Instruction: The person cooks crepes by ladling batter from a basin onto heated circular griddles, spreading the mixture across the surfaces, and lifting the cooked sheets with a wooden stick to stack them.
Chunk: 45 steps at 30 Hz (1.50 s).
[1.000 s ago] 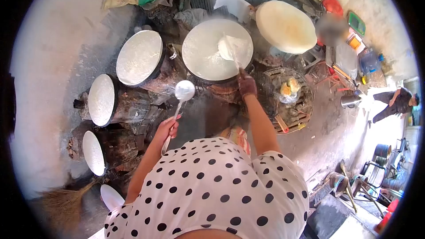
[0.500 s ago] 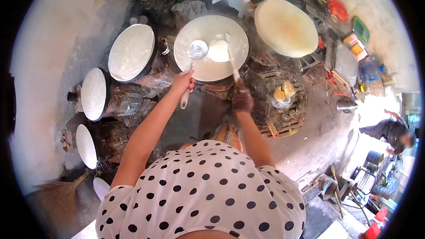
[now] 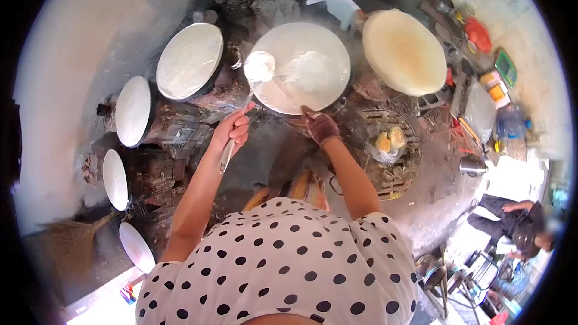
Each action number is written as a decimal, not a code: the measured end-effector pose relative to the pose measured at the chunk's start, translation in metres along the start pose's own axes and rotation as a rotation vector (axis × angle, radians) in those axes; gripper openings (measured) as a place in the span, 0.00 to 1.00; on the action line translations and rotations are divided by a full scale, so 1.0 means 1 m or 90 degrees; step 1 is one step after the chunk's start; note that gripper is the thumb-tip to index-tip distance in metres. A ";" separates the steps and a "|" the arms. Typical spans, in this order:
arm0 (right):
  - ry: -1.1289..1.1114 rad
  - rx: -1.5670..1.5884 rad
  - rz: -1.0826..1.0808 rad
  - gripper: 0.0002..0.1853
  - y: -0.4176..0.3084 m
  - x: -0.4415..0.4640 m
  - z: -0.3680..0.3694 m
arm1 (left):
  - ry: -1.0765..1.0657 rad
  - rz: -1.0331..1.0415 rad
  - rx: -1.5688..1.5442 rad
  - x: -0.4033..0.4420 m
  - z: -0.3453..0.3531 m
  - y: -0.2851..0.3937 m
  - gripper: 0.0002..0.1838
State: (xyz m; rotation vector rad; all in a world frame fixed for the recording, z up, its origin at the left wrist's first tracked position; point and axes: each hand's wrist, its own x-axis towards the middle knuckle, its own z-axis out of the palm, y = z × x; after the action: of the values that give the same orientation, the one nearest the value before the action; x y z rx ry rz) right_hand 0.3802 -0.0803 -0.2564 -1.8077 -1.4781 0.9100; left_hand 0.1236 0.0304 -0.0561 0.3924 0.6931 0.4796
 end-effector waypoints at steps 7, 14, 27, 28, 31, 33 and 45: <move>0.115 -0.412 0.025 0.18 -0.042 -0.046 0.033 | 0.084 0.110 0.044 -0.172 -0.040 0.004 0.22; -0.034 -0.803 -0.056 0.23 0.008 0.041 0.051 | 0.201 0.151 -0.236 -0.301 -0.170 -0.029 0.19; -0.170 0.167 0.109 0.19 -0.332 0.092 0.380 | 0.336 0.599 -0.668 -0.496 -0.321 -0.073 0.17; -0.249 0.183 0.124 0.25 -0.369 0.084 0.392 | 0.478 0.630 -0.516 -0.518 -0.306 -0.076 0.16; -0.365 0.185 -0.055 0.18 -0.399 0.103 0.511 | 0.815 0.546 -0.241 -0.579 -0.325 -0.069 0.13; -0.508 0.226 -0.060 0.14 -0.419 0.107 0.544 | 0.659 0.643 -0.440 -0.577 -0.387 -0.085 0.15; -0.970 -0.089 -0.177 0.12 -0.578 0.044 0.704 | 1.097 0.841 -0.549 -0.588 -0.360 -0.097 0.20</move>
State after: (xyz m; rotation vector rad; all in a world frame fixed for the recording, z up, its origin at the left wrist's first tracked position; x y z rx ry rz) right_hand -0.5125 0.0948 -0.1904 -0.7051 -2.5364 2.2581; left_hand -0.4890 -0.3009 -0.0581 -0.6406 1.6890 2.4041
